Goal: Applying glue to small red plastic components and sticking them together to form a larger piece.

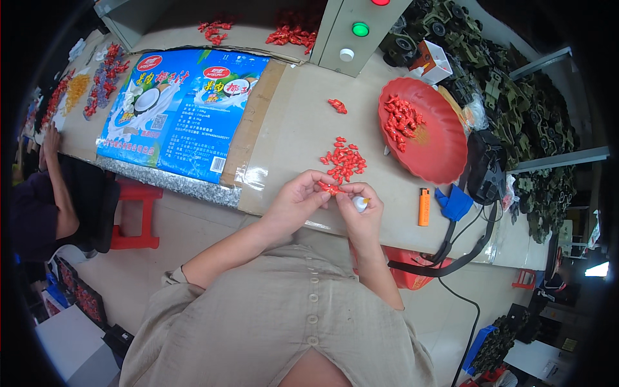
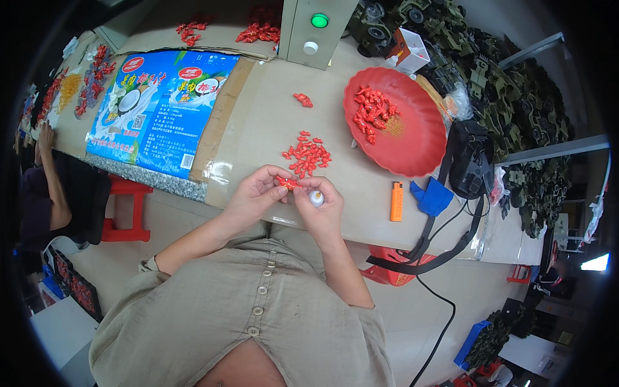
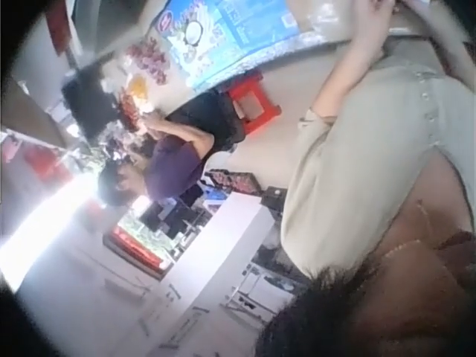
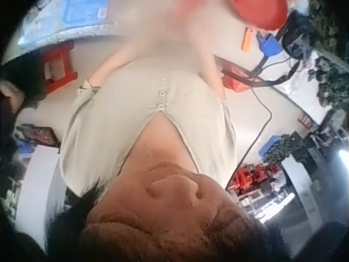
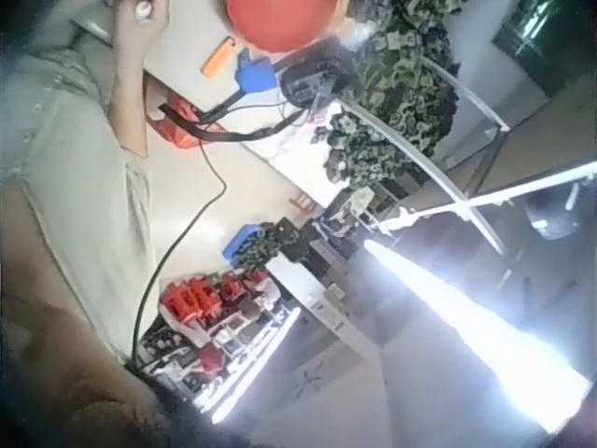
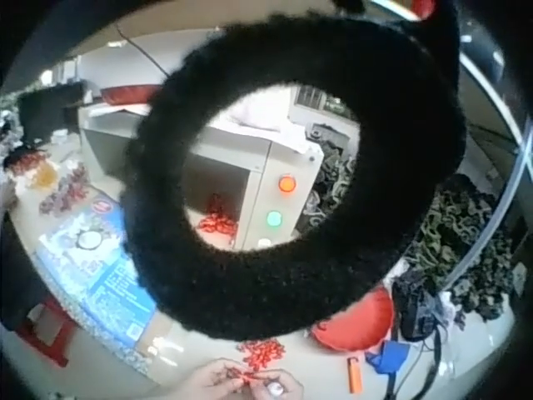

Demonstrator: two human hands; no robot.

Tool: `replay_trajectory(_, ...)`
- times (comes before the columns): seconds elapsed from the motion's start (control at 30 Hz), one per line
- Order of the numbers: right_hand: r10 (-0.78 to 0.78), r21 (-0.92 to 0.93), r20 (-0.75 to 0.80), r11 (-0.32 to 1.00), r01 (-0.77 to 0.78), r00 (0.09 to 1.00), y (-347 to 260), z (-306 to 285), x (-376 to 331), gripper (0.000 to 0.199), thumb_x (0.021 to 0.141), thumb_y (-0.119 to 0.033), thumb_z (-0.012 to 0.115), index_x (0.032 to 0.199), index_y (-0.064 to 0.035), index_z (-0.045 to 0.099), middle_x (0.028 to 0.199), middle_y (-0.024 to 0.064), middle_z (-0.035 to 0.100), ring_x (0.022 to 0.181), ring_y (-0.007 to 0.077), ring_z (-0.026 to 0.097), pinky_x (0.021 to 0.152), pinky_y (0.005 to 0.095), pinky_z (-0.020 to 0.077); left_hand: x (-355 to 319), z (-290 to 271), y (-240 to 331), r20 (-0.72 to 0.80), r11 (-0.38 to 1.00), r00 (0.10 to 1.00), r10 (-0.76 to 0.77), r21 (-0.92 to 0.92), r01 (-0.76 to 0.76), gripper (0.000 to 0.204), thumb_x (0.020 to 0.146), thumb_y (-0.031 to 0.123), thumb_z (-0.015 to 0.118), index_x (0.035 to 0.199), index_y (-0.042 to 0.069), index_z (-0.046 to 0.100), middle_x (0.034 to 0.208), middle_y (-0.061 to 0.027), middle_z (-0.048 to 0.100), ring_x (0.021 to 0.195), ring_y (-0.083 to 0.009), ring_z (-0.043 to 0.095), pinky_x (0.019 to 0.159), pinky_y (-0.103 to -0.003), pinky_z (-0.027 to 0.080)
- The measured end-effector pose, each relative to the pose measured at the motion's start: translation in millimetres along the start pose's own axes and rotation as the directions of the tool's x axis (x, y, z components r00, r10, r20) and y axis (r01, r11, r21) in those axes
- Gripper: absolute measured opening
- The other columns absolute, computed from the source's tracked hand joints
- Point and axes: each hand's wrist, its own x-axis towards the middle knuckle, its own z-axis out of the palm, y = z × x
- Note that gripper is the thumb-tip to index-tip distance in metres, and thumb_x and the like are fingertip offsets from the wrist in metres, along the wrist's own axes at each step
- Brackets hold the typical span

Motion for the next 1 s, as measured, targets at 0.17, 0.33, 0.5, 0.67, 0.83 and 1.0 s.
replay_trajectory(0.17,0.134,0.13,0.013,0.982,-0.134,0.991,-5,-4,11,0.009,0.073,-0.004,0.059,0.08,-0.0011,0.055,0.068,0.0009,0.055,0.059,0.0048,0.049,0.053,0.0179,0.0403,15,-3,12,0.031,0.994,0.999,-0.028,0.103,0.025,0.017,0.082,0.002,0.05,0.099,0.0,0.05,0.092,-0.0047,0.053,0.078,-0.008,0.05,0.067,-0.021,0.043)
replay_trajectory(0.33,0.222,0.172,0.03,0.959,-0.224,0.975,-7,-4,19,0.011,0.072,-0.008,0.058,0.08,-0.0014,0.055,0.067,0.0042,0.056,0.055,0.0079,0.051,0.051,0.0204,0.0422,26,-13,13,0.08,0.977,0.989,-0.121,0.183,0.105,0.018,0.082,0.004,0.051,0.1,-0.001,0.051,0.087,-0.0053,0.056,0.071,-0.0085,0.052,0.064,-0.022,0.045)
replay_trajectory(0.5,0.27,0.18,0.089,0.942,-0.282,0.959,-9,-6,24,0.012,0.071,-0.012,0.059,0.078,-0.0027,0.056,0.065,0.0044,0.056,0.052,0.0081,0.049,0.048,0.0215,0.0416,27,-15,10,0.088,0.988,0.994,-0.058,0.149,0.044,0.019,0.082,0.005,0.051,0.101,-0.001,0.05,0.084,-0.0057,0.056,0.069,-0.0091,0.053,0.064,-0.022,0.045)
replay_trajectory(0.67,0.277,0.181,0.083,0.94,-0.288,0.957,-11,-6,25,0.009,0.072,-0.01,0.061,0.075,-0.0039,0.055,0.064,0.0042,0.056,0.049,0.0088,0.05,0.046,0.0225,0.0428,27,-15,9,0.087,0.991,0.994,-0.062,0.127,0.051,0.019,0.083,0.005,0.05,0.101,-0.001,0.05,0.084,-0.0061,0.056,0.07,-0.0094,0.053,0.067,-0.023,0.046)
replay_trajectory(0.83,0.291,0.183,0.088,0.935,-0.303,0.953,-14,-5,26,0.01,0.072,-0.011,0.061,0.074,-0.004,0.055,0.064,0.0042,0.056,0.049,0.009,0.05,0.045,0.0226,0.0429,26,-15,10,0.095,0.993,0.994,-0.059,0.105,0.049,0.019,0.083,0.003,0.049,0.101,-0.001,0.051,0.086,-0.0068,0.056,0.075,-0.0105,0.054,0.07,-0.023,0.046)
replay_trajectory(1.0,0.315,0.148,0.112,0.933,-0.329,0.943,-17,-6,27,0.009,0.071,-0.009,0.06,0.075,-0.0037,0.055,0.065,0.0042,0.056,0.051,0.0089,0.05,0.046,0.023,0.0433,26,-15,7,0.108,0.997,0.994,-0.013,0.081,0.005,0.018,0.082,0.002,0.049,0.099,-0.002,0.051,0.088,-0.0079,0.056,0.08,-0.0123,0.055,0.073,-0.024,0.046)
